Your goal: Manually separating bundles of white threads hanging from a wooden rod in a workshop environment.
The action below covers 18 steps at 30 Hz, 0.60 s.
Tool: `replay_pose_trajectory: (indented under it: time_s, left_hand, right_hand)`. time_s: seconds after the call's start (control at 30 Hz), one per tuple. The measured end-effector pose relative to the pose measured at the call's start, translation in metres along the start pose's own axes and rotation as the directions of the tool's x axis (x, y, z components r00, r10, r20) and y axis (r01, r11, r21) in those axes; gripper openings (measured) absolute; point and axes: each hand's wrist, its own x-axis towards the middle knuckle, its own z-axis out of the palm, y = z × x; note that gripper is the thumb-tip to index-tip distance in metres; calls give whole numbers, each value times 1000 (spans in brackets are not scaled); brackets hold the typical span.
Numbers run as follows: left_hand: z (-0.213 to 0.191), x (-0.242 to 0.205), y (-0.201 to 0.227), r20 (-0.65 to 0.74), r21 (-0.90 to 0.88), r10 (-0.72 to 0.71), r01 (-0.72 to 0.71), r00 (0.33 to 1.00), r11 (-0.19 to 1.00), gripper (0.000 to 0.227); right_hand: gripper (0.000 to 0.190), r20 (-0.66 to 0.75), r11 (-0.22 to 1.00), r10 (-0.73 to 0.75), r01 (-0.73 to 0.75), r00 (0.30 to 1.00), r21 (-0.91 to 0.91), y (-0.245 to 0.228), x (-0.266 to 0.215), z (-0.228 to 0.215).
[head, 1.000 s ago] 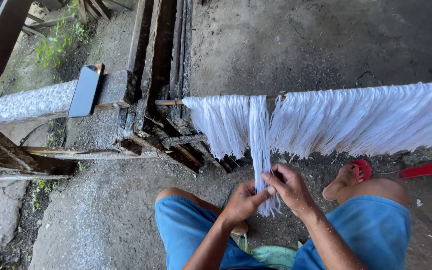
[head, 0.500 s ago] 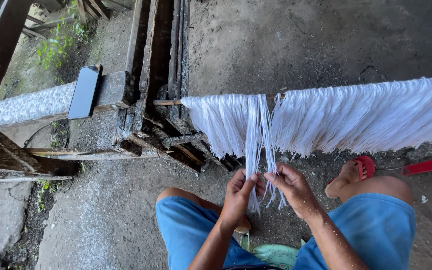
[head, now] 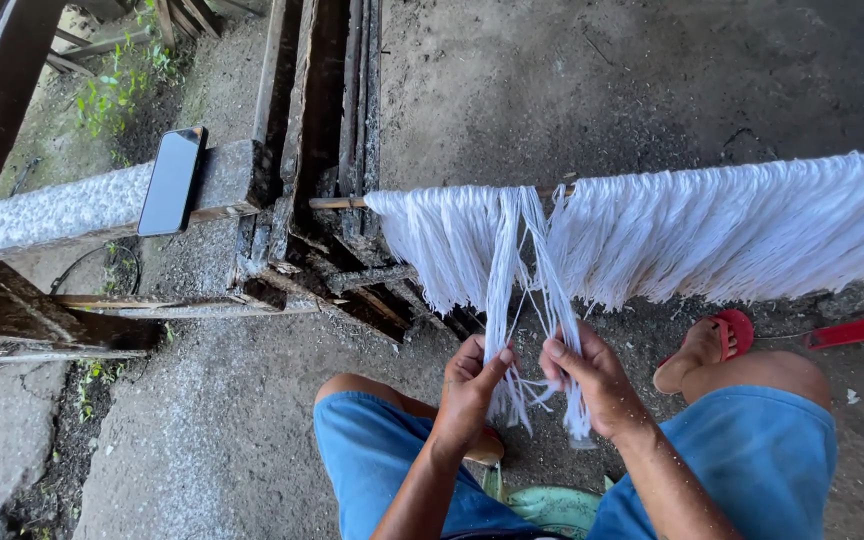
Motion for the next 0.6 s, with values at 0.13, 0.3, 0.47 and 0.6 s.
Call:
replay_pose_trajectory:
  time_s: [0.13,0.3,0.47,0.6]
  left_hand:
    - [3,-1,-3,28,-313,-47,54,998,948,27]
    - [-6,0,-8,36,-327,-164,166,986,930,10]
    - [6,1,11,73,-255,-146,160,987,954,30]
    - [1,4,-2,85,-232,-46,65,995,971,28]
  right_hand:
    - [17,-101,971,17,-40,995,-235,10,7,-10]
    - [23,-75,835,6,-46,997,-549,-3,18,-9]
    - [22,4,993,108,-108,994,-38,-22,18,32]
    - [18,-60,996,27,-32,998,-78,-4,20,21]
